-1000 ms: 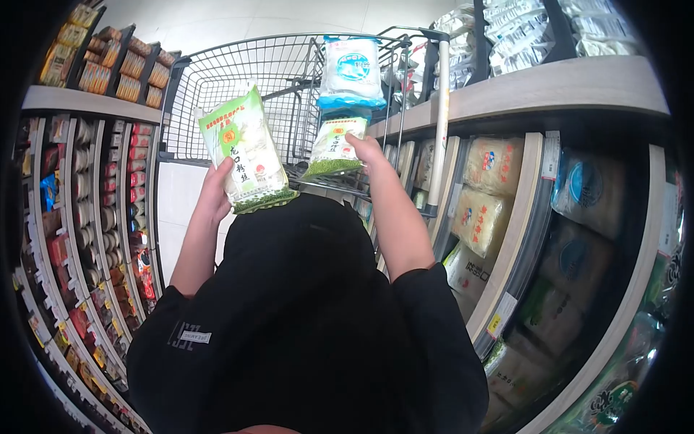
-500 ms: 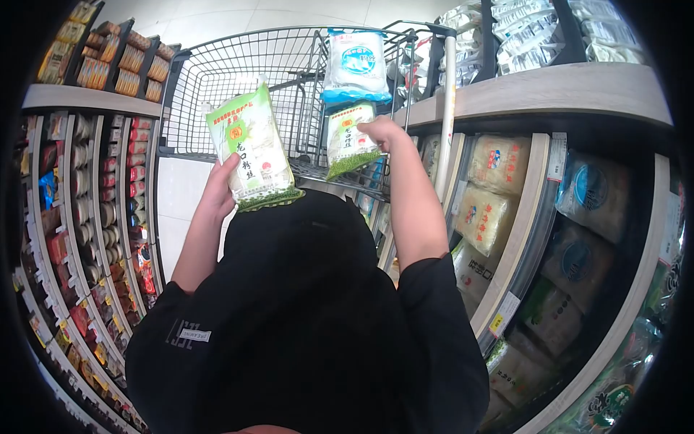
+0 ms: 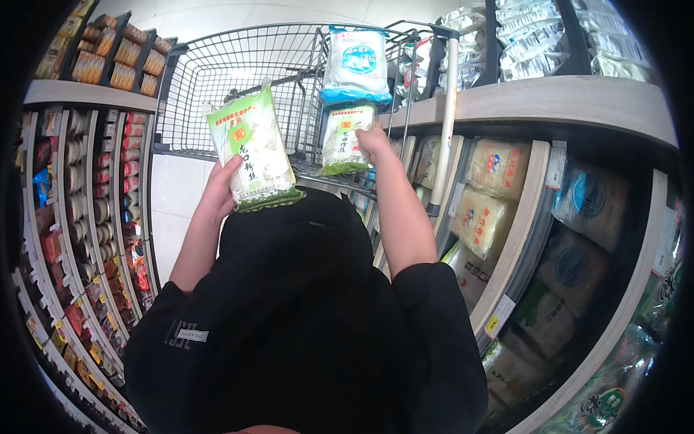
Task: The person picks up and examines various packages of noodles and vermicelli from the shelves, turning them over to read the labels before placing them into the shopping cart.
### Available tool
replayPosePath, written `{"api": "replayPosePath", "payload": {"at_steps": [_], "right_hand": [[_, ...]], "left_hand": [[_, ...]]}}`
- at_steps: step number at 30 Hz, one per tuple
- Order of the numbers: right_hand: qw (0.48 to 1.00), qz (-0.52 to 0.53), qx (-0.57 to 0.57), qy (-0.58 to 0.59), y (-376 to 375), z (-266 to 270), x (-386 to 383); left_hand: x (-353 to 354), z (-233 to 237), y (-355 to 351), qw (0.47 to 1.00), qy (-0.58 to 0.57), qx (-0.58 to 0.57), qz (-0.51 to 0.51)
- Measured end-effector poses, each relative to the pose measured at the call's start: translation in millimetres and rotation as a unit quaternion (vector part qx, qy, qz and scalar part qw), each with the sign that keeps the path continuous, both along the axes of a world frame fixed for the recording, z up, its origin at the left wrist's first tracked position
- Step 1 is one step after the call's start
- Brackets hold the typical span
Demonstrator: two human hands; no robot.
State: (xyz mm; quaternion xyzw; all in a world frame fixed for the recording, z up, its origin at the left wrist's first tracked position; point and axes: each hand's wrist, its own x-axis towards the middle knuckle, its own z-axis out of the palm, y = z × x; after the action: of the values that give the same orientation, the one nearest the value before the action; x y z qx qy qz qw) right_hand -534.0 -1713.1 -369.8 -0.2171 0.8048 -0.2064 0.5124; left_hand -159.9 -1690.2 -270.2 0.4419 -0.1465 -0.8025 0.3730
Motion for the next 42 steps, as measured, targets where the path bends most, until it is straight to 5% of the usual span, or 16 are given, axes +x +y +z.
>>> {"api": "replayPosePath", "payload": {"at_steps": [8, 14, 17, 20, 24, 25, 28, 35, 42], "right_hand": [[0.993, -0.087, -0.035, -0.070, 12.4, -44.8, -5.2], [0.997, -0.044, -0.038, 0.057, 19.0, -25.8, 14.7], [0.958, 0.093, 0.036, 0.268, 15.8, -41.5, 16.2], [0.934, 0.160, 0.065, 0.312, 15.6, -27.7, 25.7], [0.859, 0.277, -0.096, 0.421, 0.4, 29.0, 38.3], [0.818, 0.267, -0.202, 0.469, -9.5, 50.0, 44.1], [0.809, 0.229, -0.258, 0.476, -63.8, 68.4, 45.3], [0.894, 0.162, 0.048, 0.415, -150.0, 54.8, 69.3], [0.923, 0.130, -0.093, 0.350, -134.3, 43.8, 36.1]], "left_hand": [[-2.9, 2.3, -0.6, 1.000, -0.004, -0.010, -0.007], [1.5, -0.4, 2.2, 0.999, -0.024, 0.019, -0.011], [0.4, 1.3, 1.8, 0.999, -0.036, 0.023, -0.015], [2.6, -4.5, 0.9, 0.999, -0.031, 0.027, -0.017], [2.6, -4.2, -3.0, 0.999, -0.031, 0.032, 0.004], [3.5, -4.2, -4.4, 0.999, -0.026, 0.033, 0.009], [6.5, -7.3, -7.4, 0.999, -0.027, 0.041, 0.009], [11.0, -4.8, -24.7, 0.999, -0.022, 0.033, 0.010], [17.8, -9.2, -55.9, 0.999, -0.024, 0.031, 0.013]]}}
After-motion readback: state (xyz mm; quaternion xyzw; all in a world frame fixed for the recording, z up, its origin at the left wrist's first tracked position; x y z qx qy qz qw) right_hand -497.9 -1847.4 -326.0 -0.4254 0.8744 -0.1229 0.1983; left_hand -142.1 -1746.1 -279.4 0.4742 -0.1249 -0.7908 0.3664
